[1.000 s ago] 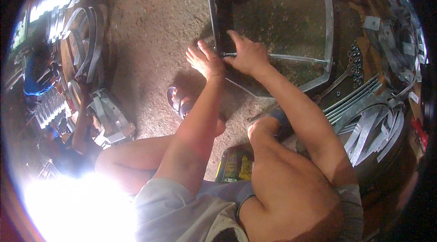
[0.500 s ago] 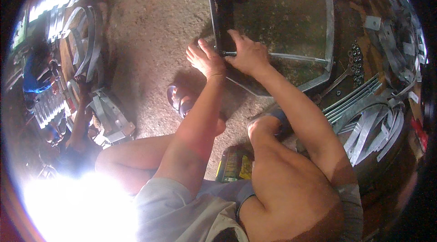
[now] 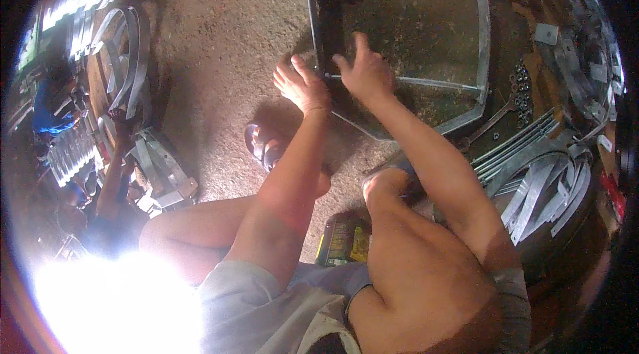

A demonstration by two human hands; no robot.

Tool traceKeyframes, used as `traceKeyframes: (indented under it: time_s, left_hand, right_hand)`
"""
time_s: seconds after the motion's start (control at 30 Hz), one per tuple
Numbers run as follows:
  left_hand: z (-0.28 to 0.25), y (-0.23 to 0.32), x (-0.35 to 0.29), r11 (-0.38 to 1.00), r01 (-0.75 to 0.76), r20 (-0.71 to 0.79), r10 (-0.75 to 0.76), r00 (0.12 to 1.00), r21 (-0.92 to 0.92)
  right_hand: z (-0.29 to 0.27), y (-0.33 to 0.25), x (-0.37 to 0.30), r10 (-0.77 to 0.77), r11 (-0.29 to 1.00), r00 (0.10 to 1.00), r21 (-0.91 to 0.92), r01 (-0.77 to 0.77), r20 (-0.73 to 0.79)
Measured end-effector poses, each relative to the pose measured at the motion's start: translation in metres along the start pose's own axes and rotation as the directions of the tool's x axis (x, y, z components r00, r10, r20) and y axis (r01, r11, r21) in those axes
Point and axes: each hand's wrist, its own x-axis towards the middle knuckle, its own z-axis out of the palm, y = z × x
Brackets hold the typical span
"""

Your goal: The person sits on the floor and assembles a metal frame by inserting bolts and tightening them with a wrench. The person handles metal bars, bolts, and nuts to construct the frame structure.

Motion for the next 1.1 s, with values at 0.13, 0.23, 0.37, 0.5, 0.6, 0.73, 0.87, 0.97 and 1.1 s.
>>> traceKeyframes:
  time_s: [0.13, 0.23, 0.37, 0.5, 0.6, 0.73, 0.87, 0.97, 1.1]
  left_hand:
    - [-0.002, 0.001, 0.002, 0.998, 0.046, 0.054, -0.048, 0.997, 0.042]
    - [-0.004, 0.000, 0.003, 0.996, 0.061, 0.031, -0.063, 0.998, 0.058]
    - [0.018, -0.015, -0.001, 0.994, 0.078, -0.037, -0.075, 0.996, 0.073]
    - [0.013, -0.051, 0.013, 0.959, -0.131, 0.055, 0.121, 0.991, 0.253]
    - [0.007, -0.047, 0.020, 0.975, -0.141, 0.073, 0.130, 0.989, 0.172]
    - [0.014, -0.039, 0.017, 0.989, -0.145, 0.009, 0.145, 0.989, -0.027]
    - [0.013, -0.037, 0.012, 0.808, -0.408, 0.188, 0.362, 0.913, 0.425]
    - [0.013, -0.048, 0.008, 0.727, -0.465, 0.093, 0.490, 0.867, 0.505]
    - [0.032, -0.090, 0.032, 0.817, -0.358, 0.143, 0.330, 0.933, 0.452]
  right_hand:
    - [-0.001, -0.001, -0.005, -0.074, 0.994, 0.997, -0.081, 0.076, 0.035]
    - [-0.013, -0.007, -0.014, -0.140, 0.986, 0.988, -0.086, 0.145, 0.060]
    - [-0.005, 0.000, -0.006, -0.020, 0.999, 1.000, -0.050, 0.021, 0.019]
    - [-0.018, -0.009, -0.013, -0.120, 0.990, 0.976, -0.049, 0.130, 0.180]
    - [-0.011, -0.003, -0.011, -0.165, 0.985, 0.974, -0.024, 0.171, 0.157]
    - [-0.008, 0.002, -0.015, -0.136, 0.987, 0.986, -0.067, 0.143, 0.099]
    - [0.013, 0.016, -0.010, -0.157, 0.988, 0.986, -0.006, 0.157, -0.062]
    - [-0.013, 0.015, -0.016, -0.044, 0.954, 0.999, 0.296, 0.048, -0.022]
    - [-0.017, 0.029, -0.019, 0.021, 0.840, 0.898, 0.494, 0.223, -0.440]
